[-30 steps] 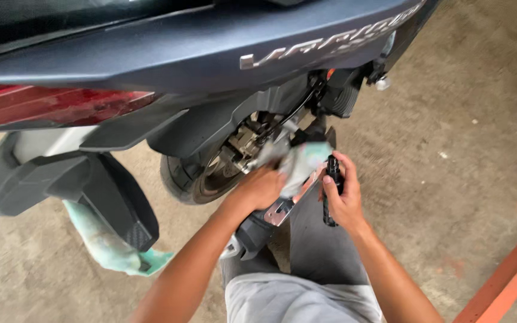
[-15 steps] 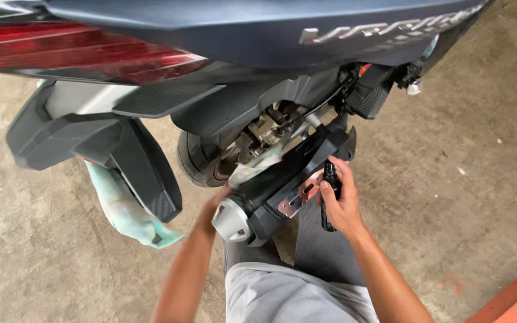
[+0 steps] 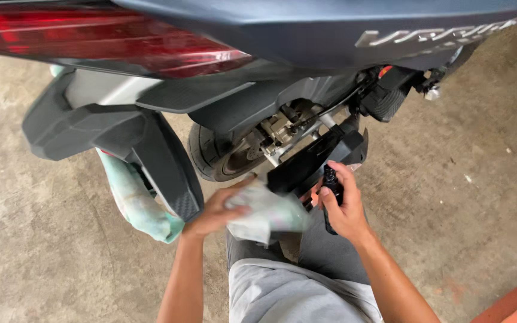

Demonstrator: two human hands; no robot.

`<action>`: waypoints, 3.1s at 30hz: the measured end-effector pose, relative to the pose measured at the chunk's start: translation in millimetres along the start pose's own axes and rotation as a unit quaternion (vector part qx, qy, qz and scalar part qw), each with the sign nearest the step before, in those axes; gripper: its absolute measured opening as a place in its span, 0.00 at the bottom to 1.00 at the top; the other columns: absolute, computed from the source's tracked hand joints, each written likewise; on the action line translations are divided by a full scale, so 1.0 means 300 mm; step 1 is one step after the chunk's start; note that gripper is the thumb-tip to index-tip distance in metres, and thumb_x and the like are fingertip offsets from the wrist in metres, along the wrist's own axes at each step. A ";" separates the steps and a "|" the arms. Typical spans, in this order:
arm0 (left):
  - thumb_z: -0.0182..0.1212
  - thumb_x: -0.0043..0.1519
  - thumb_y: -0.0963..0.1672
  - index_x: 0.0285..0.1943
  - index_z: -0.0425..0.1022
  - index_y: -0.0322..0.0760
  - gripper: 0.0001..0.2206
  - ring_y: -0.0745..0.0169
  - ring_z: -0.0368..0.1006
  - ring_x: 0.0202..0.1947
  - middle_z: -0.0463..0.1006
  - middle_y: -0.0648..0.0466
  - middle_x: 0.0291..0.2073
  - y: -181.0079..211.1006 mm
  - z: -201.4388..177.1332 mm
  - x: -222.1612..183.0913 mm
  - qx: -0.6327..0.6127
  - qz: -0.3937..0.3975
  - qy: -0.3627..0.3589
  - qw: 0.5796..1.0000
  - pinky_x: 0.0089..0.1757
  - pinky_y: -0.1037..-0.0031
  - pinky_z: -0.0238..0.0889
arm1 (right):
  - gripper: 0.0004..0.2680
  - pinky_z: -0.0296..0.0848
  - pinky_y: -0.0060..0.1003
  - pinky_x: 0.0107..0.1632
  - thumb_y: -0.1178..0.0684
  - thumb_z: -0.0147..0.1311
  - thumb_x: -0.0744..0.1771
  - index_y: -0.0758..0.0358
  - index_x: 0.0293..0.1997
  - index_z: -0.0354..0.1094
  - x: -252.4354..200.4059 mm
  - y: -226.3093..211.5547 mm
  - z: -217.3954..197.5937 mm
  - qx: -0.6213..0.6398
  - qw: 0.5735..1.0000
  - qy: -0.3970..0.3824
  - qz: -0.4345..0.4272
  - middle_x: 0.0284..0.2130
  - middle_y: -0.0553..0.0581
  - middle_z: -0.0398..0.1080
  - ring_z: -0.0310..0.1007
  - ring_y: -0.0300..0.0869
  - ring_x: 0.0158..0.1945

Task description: The person cleans the rear section of a motorcycle, focusing on the exhaust pipe, rear fender, and brake assembly. They use a spray bottle to apply a cleaning solution and a cloth to wipe the surfaces, repeatedly spraying and wiping to remove dirt and grime from the components.

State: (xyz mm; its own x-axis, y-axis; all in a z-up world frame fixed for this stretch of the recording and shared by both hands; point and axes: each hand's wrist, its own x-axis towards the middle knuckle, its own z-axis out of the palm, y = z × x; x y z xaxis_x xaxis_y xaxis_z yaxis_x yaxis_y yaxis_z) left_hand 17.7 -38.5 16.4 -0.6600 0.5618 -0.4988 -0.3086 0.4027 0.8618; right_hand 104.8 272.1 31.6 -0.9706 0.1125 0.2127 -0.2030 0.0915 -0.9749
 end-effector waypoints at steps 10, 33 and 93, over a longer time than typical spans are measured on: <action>0.55 0.63 0.53 0.77 0.59 0.37 0.33 0.56 0.69 0.64 0.70 0.44 0.68 0.000 -0.096 0.124 0.040 -0.097 -0.084 0.991 0.58 0.68 0.64 | 0.19 0.72 0.32 0.33 0.59 0.46 0.71 0.63 0.72 0.47 0.033 0.006 0.044 0.041 0.999 0.001 0.008 0.38 0.55 0.67 0.68 0.36 0.30; 0.48 0.70 0.52 0.72 0.60 0.38 0.25 0.59 0.65 0.62 0.66 0.48 0.65 -0.182 -0.052 0.132 -0.023 -0.070 0.161 0.984 0.57 0.66 0.61 | 0.19 0.76 0.34 0.32 0.58 0.44 0.71 0.59 0.73 0.48 0.065 0.044 0.028 0.091 0.993 0.017 0.080 0.39 0.56 0.67 0.70 0.36 0.26; 0.41 0.73 0.55 0.62 0.74 0.35 0.24 0.31 0.72 0.55 0.76 0.36 0.55 0.680 -0.036 0.464 0.504 0.117 0.341 0.785 0.54 0.43 0.62 | 0.18 0.71 0.29 0.25 0.61 0.42 0.72 0.64 0.71 0.43 0.165 -0.025 0.045 0.010 0.983 0.183 -0.030 0.41 0.57 0.68 0.70 0.36 0.26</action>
State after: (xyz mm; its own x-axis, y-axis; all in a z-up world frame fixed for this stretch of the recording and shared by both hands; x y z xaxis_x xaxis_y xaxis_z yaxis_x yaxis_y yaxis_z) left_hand -144.6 114.1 123.8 -0.9371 0.3260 0.1247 0.3473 0.9067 0.2392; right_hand 56.6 263.7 48.6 -0.8467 0.4555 0.2750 -0.2633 0.0904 -0.9605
